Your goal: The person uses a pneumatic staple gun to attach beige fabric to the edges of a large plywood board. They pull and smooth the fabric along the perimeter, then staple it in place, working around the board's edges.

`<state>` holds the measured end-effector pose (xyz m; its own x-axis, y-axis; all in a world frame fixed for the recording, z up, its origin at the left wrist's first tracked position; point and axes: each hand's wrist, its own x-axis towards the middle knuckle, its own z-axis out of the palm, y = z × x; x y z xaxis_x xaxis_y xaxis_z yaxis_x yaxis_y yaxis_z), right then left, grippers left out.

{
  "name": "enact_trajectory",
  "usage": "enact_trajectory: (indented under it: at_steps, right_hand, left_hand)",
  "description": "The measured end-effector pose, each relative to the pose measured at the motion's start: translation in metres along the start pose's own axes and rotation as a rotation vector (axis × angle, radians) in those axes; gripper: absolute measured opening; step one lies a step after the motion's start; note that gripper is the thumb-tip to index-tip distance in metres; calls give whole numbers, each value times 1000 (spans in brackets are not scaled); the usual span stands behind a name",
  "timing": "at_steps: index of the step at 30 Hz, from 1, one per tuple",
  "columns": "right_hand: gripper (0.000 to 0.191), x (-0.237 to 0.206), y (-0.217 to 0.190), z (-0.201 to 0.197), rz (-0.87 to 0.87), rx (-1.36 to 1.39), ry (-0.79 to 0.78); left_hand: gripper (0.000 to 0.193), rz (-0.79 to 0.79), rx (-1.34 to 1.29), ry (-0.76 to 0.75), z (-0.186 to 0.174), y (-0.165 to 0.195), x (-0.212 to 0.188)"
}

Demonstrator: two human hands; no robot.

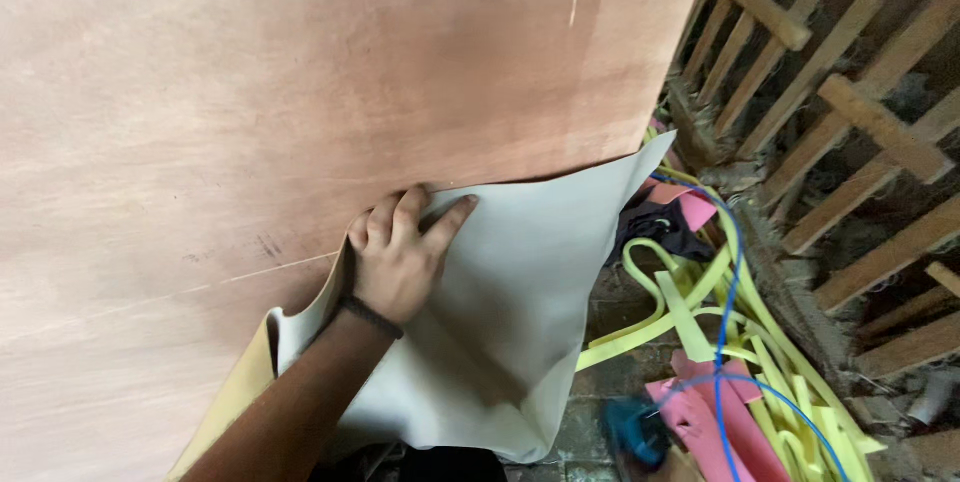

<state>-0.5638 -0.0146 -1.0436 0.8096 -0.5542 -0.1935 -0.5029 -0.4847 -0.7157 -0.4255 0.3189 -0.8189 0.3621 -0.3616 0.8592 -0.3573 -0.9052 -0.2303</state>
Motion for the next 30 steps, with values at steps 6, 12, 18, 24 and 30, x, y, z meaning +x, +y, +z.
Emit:
enact_trajectory:
  at_steps: [6,12,18,24,30]
  right_hand:
    - [16,27,-83,-52,-249,538,106]
    - [22,34,-205,-62,-566,1008,46]
    - [24,30,-224,-71,-600,1082,92]
    - [16,23,-224,-66,-620,1116,-1]
    - [17,-3,-240,-34,-581,957,16]
  left_hand:
    - [46,-3,7,-1,-3,3,2]
    - [47,-24,-23,-28,-6,3,4]
    - [45,-5,7,-19,-4,2,1]
    - [46,8,-13,-21,-6,0,2]
    - [53,25,-53,-64,-12,-9,-1]
